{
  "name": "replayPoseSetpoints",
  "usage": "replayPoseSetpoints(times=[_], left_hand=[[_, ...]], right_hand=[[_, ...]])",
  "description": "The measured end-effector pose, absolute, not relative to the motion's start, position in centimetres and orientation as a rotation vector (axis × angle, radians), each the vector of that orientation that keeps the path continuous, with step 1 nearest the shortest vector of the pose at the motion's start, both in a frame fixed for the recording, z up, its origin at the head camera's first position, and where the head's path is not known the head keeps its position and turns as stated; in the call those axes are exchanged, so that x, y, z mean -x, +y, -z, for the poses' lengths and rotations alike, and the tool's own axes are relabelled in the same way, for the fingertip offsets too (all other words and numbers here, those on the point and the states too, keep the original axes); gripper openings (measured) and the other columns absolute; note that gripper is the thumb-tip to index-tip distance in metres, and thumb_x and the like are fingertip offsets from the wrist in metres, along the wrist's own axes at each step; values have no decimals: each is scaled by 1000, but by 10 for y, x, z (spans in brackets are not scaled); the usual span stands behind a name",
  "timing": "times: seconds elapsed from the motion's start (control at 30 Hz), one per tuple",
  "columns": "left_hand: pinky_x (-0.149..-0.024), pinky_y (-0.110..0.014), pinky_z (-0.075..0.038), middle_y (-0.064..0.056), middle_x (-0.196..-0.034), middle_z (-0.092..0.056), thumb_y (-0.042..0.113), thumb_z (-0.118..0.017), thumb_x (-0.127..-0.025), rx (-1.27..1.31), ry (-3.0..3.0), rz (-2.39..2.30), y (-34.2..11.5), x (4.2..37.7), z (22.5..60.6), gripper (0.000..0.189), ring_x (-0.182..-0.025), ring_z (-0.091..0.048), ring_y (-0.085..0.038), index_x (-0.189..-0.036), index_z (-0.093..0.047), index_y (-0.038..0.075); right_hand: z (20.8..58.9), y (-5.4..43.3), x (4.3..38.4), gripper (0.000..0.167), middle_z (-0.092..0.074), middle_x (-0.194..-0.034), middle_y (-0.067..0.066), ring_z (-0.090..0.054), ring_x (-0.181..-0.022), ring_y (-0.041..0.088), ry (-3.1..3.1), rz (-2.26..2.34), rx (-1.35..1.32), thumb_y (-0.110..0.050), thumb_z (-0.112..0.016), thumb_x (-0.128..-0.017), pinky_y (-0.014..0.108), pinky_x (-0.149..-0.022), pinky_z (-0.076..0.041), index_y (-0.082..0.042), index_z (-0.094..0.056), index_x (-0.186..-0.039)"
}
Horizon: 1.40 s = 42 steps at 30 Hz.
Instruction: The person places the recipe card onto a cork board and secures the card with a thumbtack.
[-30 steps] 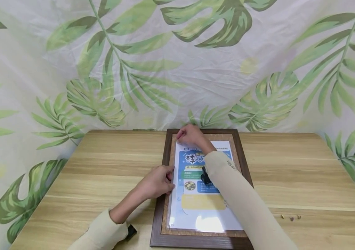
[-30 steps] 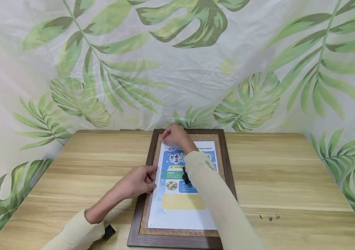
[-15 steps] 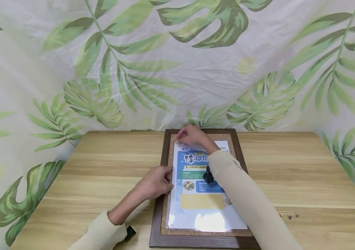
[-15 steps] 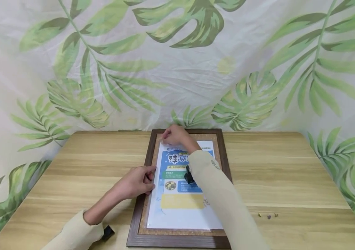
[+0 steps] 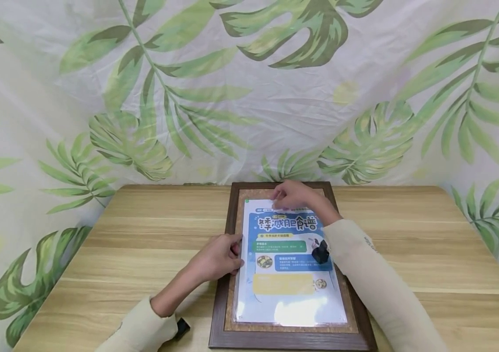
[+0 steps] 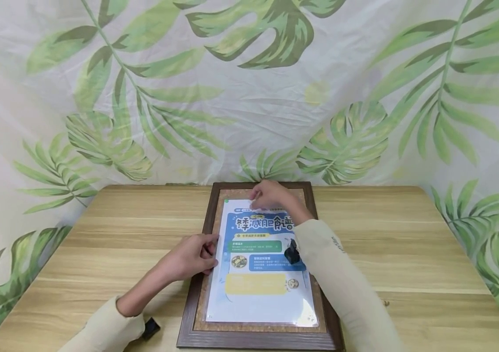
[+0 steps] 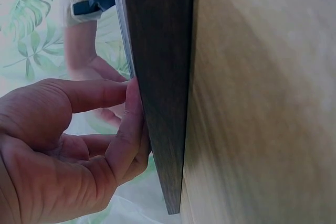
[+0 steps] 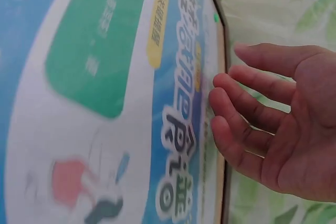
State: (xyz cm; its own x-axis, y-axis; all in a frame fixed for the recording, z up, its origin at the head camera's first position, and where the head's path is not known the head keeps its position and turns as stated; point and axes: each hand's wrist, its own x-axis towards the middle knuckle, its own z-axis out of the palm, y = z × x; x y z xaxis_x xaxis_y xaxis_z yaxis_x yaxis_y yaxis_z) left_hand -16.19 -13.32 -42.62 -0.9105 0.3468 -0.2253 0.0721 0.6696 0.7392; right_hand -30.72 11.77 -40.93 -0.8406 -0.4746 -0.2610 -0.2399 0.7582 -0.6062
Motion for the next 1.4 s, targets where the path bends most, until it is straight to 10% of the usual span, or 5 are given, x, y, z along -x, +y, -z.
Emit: replayPoseSetpoints(times=[0.43,1.4], left_hand=[[-54,-25,-57,-9,-92,-62,-7,-76,-92,-342,2529,-1110,-133,160,430,69,-64,-67,-15,-154,-46,-14],[-53,-25,-56,-10,-89,-62,-8,-75,-93,-381,2515,-1116,-138,162,425,68,-63,-67,-15,-154,-45,-14]], right_hand=[[395,165,267,37,-78,-108,9,-74,-104,25,2626,841,684,-16,-78,-98,43,-92,-61,-1,-73,-130],[390,253,192,27,-74,-99,-4,-68,-94,9,2671,982,757,-16,-79,-98,31,-86,-61,-2,-75,-121]])
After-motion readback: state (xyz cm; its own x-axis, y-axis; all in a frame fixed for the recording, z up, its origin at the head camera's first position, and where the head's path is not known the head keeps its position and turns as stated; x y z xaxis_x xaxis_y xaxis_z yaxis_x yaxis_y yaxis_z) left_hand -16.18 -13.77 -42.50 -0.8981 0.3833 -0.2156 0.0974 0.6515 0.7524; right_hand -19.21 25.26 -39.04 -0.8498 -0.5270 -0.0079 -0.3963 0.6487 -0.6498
